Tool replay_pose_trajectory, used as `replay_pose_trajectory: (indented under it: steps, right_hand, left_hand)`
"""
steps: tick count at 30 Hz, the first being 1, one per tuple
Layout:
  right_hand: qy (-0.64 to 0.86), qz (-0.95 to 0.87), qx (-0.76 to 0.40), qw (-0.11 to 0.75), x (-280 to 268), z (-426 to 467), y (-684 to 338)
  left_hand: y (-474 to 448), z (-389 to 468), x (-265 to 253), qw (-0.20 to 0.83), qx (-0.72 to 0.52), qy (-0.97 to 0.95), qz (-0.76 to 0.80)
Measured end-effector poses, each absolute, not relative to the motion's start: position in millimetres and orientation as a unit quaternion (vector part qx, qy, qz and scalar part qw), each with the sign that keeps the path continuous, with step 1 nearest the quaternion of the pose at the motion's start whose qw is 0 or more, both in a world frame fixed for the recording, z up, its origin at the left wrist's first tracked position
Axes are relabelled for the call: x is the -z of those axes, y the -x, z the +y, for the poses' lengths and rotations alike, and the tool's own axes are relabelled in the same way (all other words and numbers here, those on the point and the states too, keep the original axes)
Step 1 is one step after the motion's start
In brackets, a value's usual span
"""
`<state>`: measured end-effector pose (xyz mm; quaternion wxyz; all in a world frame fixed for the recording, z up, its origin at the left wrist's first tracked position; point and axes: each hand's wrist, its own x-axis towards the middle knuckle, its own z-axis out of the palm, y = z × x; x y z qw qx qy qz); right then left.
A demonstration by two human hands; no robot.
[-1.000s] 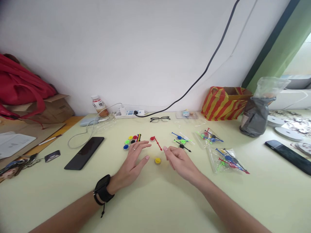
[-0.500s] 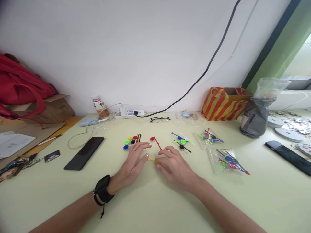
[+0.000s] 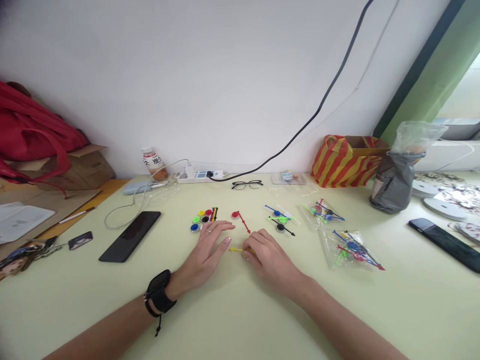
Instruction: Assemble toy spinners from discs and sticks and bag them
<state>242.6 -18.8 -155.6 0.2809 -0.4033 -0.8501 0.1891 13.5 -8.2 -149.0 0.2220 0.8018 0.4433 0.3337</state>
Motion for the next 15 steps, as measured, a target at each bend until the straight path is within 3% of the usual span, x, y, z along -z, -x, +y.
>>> replay_pose_trajectory:
  steps: [6,15]
  right_hand:
    - [0.436,-0.86,-0.143,0.223,148,-18,-251]
    - [0.574,-0.793,0.069,0.19,164,26,-301]
  left_hand:
    - [-13,-8,149,0.213,-0.331,-0.805,0.444]
    - [-13,-8,149,0.224,-0.32,-0.806,0.445]
